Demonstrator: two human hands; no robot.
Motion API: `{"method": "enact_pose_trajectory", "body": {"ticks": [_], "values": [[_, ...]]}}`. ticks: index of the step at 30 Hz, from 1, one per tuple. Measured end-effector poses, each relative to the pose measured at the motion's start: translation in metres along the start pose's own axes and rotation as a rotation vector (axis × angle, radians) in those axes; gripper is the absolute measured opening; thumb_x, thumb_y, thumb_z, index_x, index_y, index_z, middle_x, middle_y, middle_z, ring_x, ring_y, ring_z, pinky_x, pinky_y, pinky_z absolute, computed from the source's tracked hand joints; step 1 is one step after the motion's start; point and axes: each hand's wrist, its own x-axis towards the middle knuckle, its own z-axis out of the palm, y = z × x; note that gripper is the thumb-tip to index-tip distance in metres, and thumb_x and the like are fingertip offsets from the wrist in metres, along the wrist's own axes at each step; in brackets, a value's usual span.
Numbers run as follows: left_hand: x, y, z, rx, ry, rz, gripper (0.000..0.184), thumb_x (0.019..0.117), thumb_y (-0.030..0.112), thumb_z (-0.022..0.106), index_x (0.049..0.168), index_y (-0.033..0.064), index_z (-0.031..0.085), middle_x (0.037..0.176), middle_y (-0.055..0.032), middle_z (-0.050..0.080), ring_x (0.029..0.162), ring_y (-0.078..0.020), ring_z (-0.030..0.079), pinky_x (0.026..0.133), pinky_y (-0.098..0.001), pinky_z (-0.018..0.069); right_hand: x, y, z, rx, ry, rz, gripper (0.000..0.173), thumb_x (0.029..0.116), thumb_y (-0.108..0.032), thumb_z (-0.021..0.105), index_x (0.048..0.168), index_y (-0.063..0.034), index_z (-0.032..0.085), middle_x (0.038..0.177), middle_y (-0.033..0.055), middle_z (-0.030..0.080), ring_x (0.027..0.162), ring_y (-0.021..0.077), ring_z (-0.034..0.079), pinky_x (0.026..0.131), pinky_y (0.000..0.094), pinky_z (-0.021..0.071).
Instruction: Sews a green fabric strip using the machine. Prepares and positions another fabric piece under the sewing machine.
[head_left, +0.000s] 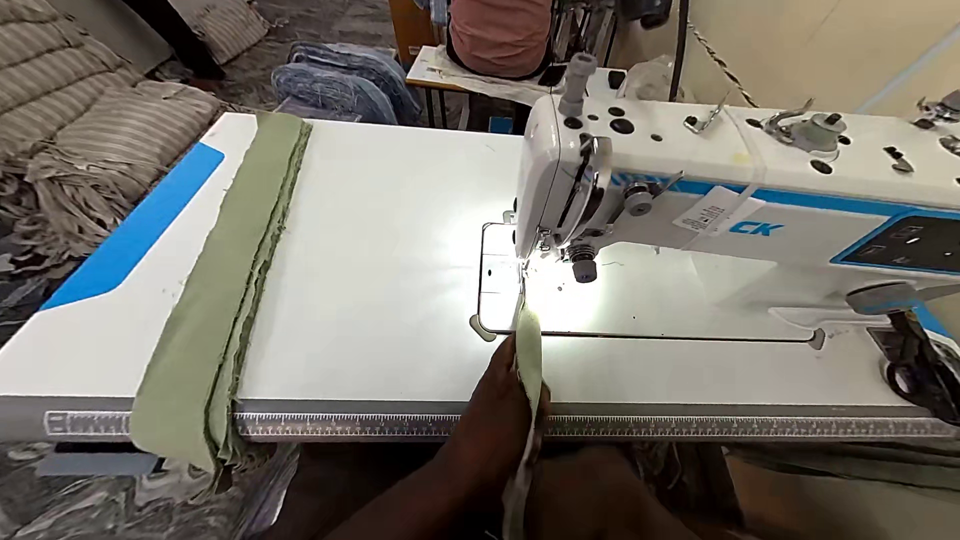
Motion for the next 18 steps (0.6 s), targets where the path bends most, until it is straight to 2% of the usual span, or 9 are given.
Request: {"method": "enact_pose_trajectory", "body": {"ticks": [1, 2, 4, 5, 7, 9, 11, 14, 18], "values": [[-0.010, -0.012, -0.007, 0.103, -0.032, 0.094, 0.063, 0.1057, 0.019, 0.050, 0.160, 0.0090, 0.020, 0.105, -0.0022, 0.065, 0.075, -0.0053, 0.064, 0.068, -0.0228, 0.0578, 0.007, 0.013, -0.005, -0.017, 0.158, 0.032, 0.048, 0.0995, -0.047, 0.064, 0.075, -0.0061, 0.067, 0.071, 0.0033, 0.065, 0.067, 0.0109, 0.063, 0.063, 0.0305, 0.0545], [-0.019, -0.024, -0.010, 0.177, -0.034, 0.175, 0.074, 0.1056, 0.028, 0.053, 0.163, 0.0059, 0.012, 0.104, -0.0011, 0.067, 0.074, -0.0051, 0.065, 0.066, -0.0243, 0.0592, 0.017, 0.024, -0.010, -0.113, 0.336, 0.109, 0.040, 0.1013, -0.041, 0.063, 0.080, -0.0080, 0.069, 0.072, -0.0011, 0.066, 0.065, 0.0053, 0.062, 0.059, 0.0246, 0.0544], [-0.028, -0.038, -0.015, 0.372, 0.010, 0.249, 0.067, 0.1059, 0.017, 0.046, 0.163, 0.0015, 0.015, 0.094, -0.0019, 0.067, 0.069, -0.0089, 0.064, 0.062, -0.0286, 0.0593, 0.044, 0.043, -0.019, -0.369, 0.556, 0.305, 0.025, 0.0977, -0.037, 0.067, 0.093, -0.0143, 0.075, 0.075, -0.0063, 0.066, 0.060, 0.0024, 0.059, 0.052, 0.0218, 0.0509], [-0.031, -0.038, -0.015, 0.511, 0.022, 0.236, 0.062, 0.1063, 0.015, 0.044, 0.162, 0.0007, 0.020, 0.100, -0.0038, 0.068, 0.073, -0.0098, 0.066, 0.068, -0.0301, 0.0612, 0.055, 0.049, -0.022, -0.455, 0.548, 0.394, 0.027, 0.0956, -0.039, 0.070, 0.107, -0.0147, 0.075, 0.082, -0.0040, 0.067, 0.062, 0.0057, 0.059, 0.054, 0.0254, 0.0523], [-0.034, -0.021, -0.007, 0.814, 0.002, 0.124, 0.057, 0.1057, 0.014, 0.044, 0.159, 0.0012, 0.029, 0.111, -0.0110, 0.072, 0.093, -0.0174, 0.072, 0.086, -0.0386, 0.0606, 0.080, 0.060, -0.028, -0.603, 0.444, 0.526, 0.051, 0.0938, -0.043, 0.072, 0.132, -0.0102, 0.067, 0.102, 0.0047, 0.068, 0.071, 0.0139, 0.063, 0.062, 0.0349, 0.0574], [-0.033, 0.000, 0.006, 0.960, -0.067, -0.007, 0.058, 0.1075, 0.016, 0.042, 0.161, 0.0025, 0.025, 0.119, -0.0167, 0.070, 0.106, -0.0243, 0.071, 0.096, -0.0434, 0.0554, 0.101, 0.069, -0.032, -0.760, 0.421, 0.554, 0.041, 0.0952, -0.026, 0.070, 0.130, -0.0050, 0.068, 0.100, 0.0104, 0.066, 0.077, 0.0206, 0.065, 0.066, 0.0403, 0.0572], [-0.032, -0.001, 0.010, 0.944, -0.092, 0.000, 0.058, 0.1073, 0.017, 0.041, 0.161, 0.0008, 0.024, 0.122, -0.0158, 0.069, 0.109, -0.0213, 0.069, 0.096, -0.0396, 0.0555, 0.108, 0.068, -0.030, -0.875, 0.423, 0.553, 0.035, 0.0926, -0.013, 0.066, 0.126, -0.0038, 0.070, 0.096, 0.0111, 0.065, 0.079, 0.0233, 0.066, 0.067, 0.0413, 0.0564], [-0.031, -0.012, 0.012, 0.850, -0.076, 0.096, 0.058, 0.1049, 0.010, 0.043, 0.156, -0.0102, 0.025, 0.130, -0.0203, 0.066, 0.117, -0.0206, 0.067, 0.101, -0.0370, 0.0541, 0.098, 0.057, -0.021, -0.963, 0.327, 0.556, 0.052, 0.0848, -0.012, 0.073, 0.134, -0.0004, 0.063, 0.112, 0.0161, 0.061, 0.092, 0.0287, 0.066, 0.074, 0.0416, 0.0579], [-0.031, -0.031, 0.007, 0.657, -0.043, 0.188, 0.055, 0.1055, 0.006, 0.042, 0.153, -0.0162, 0.026, 0.146, -0.0238, 0.054, 0.133, -0.0131, 0.057, 0.112, -0.0276, 0.0459, 0.091, 0.056, -0.018, -0.913, 0.345, 0.597, 0.059, 0.0823, -0.012, 0.075, 0.139, -0.0033, 0.061, 0.120, 0.0146, 0.056, 0.092, 0.0256, 0.064, 0.073, 0.0386, 0.0567]]}}
